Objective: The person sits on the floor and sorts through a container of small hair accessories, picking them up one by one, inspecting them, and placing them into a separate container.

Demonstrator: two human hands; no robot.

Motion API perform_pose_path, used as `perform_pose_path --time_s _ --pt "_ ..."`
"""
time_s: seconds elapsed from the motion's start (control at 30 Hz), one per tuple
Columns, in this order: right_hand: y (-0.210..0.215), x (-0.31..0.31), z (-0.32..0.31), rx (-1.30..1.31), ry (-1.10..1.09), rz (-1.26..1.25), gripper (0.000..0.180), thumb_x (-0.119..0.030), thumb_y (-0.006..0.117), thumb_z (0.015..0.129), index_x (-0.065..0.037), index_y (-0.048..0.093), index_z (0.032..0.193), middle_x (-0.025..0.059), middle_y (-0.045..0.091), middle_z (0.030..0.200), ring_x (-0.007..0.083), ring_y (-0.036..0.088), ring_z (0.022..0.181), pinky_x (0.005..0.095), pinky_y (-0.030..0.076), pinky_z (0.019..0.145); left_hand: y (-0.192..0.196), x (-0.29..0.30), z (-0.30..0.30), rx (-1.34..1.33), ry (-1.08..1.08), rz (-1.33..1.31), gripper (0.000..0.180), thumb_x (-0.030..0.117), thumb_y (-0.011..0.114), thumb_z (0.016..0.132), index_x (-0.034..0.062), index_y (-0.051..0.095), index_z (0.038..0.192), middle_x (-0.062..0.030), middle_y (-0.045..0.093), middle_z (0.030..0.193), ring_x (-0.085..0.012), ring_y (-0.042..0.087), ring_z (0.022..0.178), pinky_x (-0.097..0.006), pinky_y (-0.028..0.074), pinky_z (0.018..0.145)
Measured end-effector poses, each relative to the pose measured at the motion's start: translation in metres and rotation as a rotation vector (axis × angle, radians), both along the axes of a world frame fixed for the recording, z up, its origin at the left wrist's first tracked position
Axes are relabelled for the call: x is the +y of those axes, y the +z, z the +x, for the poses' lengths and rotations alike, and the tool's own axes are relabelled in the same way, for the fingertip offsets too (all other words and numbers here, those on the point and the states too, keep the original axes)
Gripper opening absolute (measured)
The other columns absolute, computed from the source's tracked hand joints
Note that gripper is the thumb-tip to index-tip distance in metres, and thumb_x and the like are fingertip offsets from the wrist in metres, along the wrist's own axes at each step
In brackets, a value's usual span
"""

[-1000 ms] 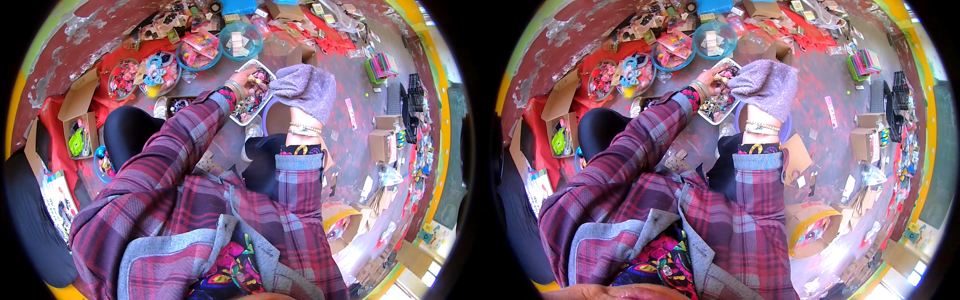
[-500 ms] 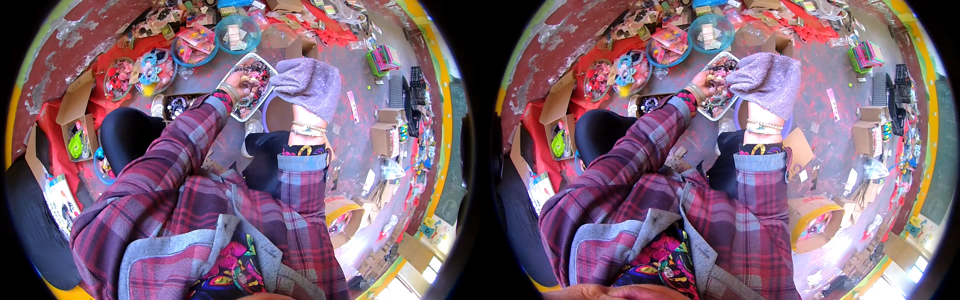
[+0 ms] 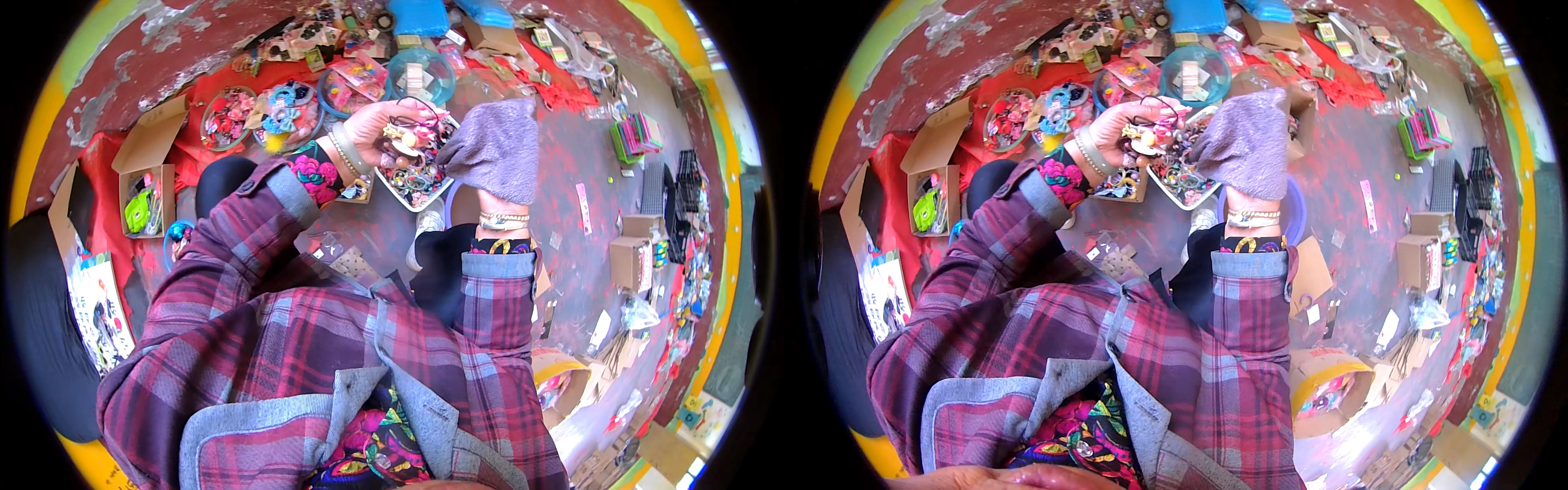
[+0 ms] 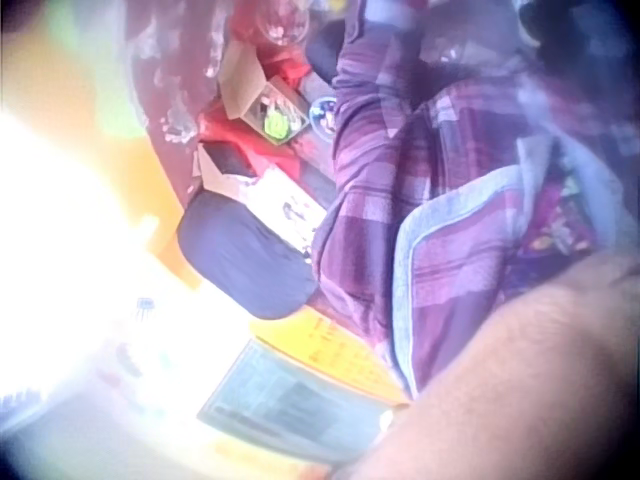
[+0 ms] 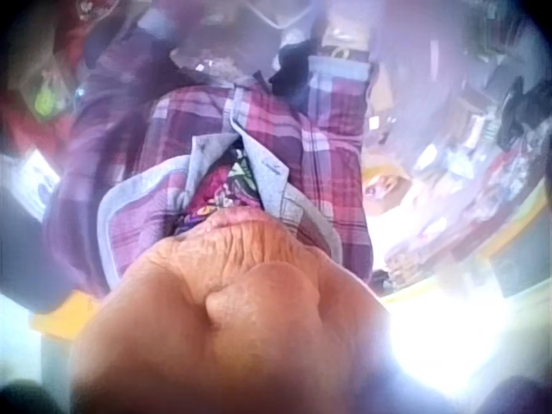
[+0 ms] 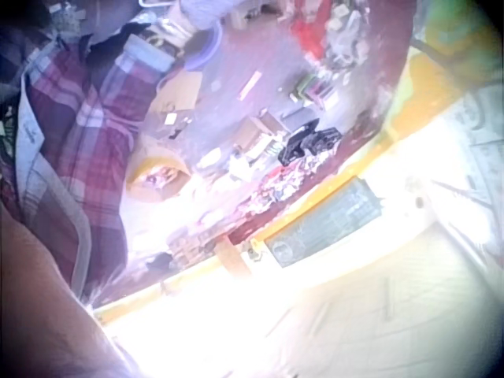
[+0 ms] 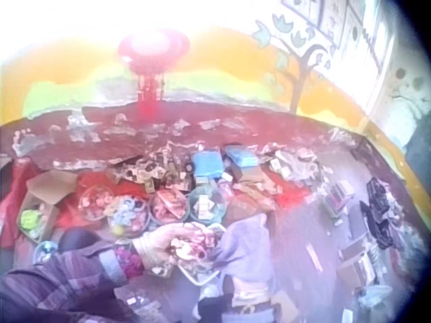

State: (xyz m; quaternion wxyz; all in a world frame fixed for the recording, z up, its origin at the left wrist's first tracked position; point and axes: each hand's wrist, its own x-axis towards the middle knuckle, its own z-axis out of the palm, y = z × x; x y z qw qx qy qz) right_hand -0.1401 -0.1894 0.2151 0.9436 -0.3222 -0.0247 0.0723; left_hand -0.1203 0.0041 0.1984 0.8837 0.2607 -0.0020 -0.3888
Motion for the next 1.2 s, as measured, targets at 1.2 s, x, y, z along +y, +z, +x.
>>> perform_pose_path --time_s 1.2 --pt "-0.031 0.113 0.032 0.135 -0.024 -0.42 0.013 -0.018 0.048 0.084 -0.006 0.052 0.081 0.0017 0.053 0.075 0.0113 0.049 0.059 0.0273 0.04 0.047 -0.032 0.064 -0.008 0.302 0.494 -0.297 0.026 0.017 0.032 0.091 -0.0024 0.049 0.089 -0.0125 0.054 0.077 -0.0154 0.052 0.061 -0.026 0.044 0.051"
